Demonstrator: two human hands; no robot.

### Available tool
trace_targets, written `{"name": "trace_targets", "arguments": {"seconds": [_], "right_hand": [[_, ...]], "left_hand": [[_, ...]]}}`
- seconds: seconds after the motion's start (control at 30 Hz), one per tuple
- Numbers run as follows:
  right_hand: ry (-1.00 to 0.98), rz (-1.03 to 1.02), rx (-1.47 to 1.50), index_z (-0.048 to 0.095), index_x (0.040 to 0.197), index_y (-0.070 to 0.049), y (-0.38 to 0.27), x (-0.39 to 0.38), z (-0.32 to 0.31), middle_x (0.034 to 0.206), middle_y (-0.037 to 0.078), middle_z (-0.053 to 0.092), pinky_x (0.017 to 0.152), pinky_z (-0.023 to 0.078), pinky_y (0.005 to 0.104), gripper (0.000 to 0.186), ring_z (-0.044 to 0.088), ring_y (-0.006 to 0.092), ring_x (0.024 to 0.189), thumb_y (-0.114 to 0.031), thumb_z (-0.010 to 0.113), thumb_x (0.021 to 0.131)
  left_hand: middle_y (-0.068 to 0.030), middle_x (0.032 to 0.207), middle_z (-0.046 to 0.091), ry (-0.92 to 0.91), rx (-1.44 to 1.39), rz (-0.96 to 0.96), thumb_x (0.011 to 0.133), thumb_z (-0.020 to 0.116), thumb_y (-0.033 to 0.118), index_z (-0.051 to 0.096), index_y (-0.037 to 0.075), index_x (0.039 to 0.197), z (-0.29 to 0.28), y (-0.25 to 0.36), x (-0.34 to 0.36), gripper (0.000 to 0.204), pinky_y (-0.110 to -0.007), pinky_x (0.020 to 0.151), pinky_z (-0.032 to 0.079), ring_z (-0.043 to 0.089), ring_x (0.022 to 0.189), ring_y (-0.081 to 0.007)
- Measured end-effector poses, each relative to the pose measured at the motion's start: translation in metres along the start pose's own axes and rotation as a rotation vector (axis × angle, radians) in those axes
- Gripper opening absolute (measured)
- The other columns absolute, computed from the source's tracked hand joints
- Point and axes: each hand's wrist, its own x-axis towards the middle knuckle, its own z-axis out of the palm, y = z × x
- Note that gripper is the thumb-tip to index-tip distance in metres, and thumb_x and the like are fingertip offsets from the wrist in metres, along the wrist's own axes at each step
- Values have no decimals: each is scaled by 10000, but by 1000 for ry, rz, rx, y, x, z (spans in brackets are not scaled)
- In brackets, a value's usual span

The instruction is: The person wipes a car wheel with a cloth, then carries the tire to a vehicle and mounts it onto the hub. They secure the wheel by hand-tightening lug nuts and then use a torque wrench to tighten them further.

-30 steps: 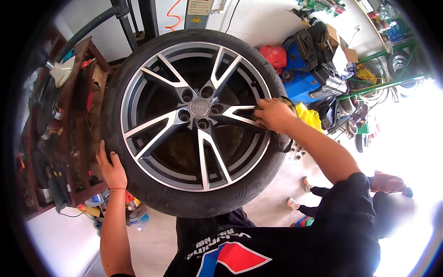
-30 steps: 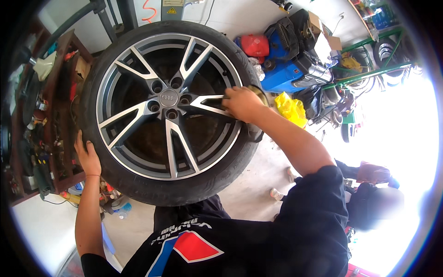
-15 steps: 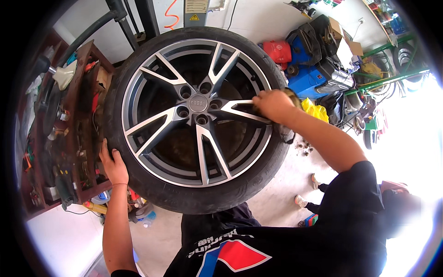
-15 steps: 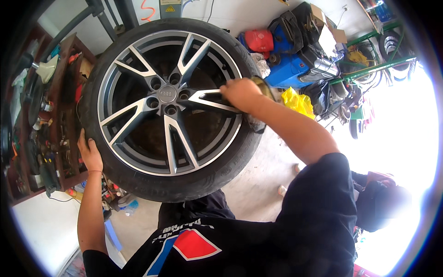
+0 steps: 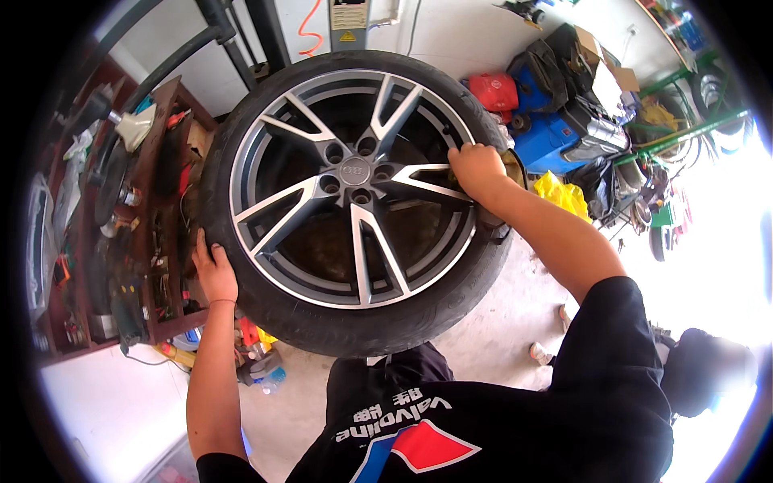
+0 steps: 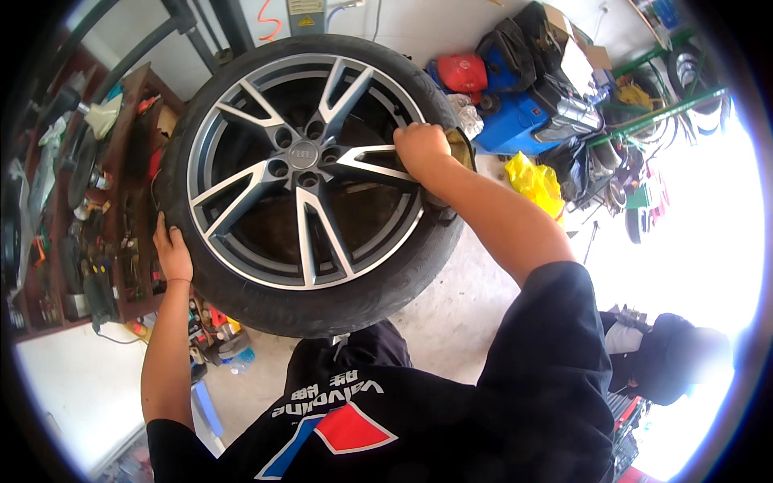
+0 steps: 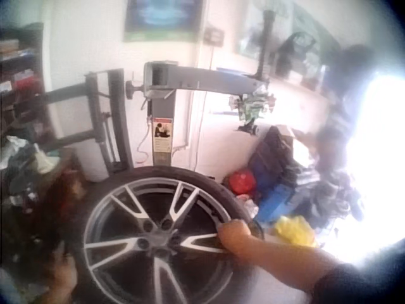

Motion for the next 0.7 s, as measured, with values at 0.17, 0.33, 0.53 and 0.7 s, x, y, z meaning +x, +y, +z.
{"name": "trace_targets", "arguments": {"seconds": [0.17,0.33,0.53,0.7], "right_hand": [[216,-193,112,627,1032,-130,-9,-4,7,981,74,640,792,536,391,334,677,277,968,-296,783,788],[349,458,696,625,1019,-114,5,-27,-1,1008,148,652,802,549,460,342,660,363,978,-423,703,897],[183,-268,428,686,1076,-116,-6,-66,-17,1111,102,618,980,484,430,266,587,322,1143,-294,696,879],[378,-424,256,651,1063,-131,-82,9,-37,1085,77,611,922,480,392,212,596,260,1091,-178,622,859]], "left_hand": [[-265,1424,475,10,-7,22,1029,441,264,431,93,1516,3,-3,0,517,-464,1112,395,489,1305,-446],[-227,1488,447,-28,1,-5,1046,409,311,420,104,1538,2,-6,1,534,-439,1148,363,462,1363,-407],[-258,1432,470,-9,5,25,1031,444,271,425,79,1522,2,-5,1,527,-448,1129,378,475,1326,-433],[-255,1459,454,-11,-23,14,1027,442,259,435,76,1513,0,0,-1,520,-440,1129,380,468,1339,-431]]}}
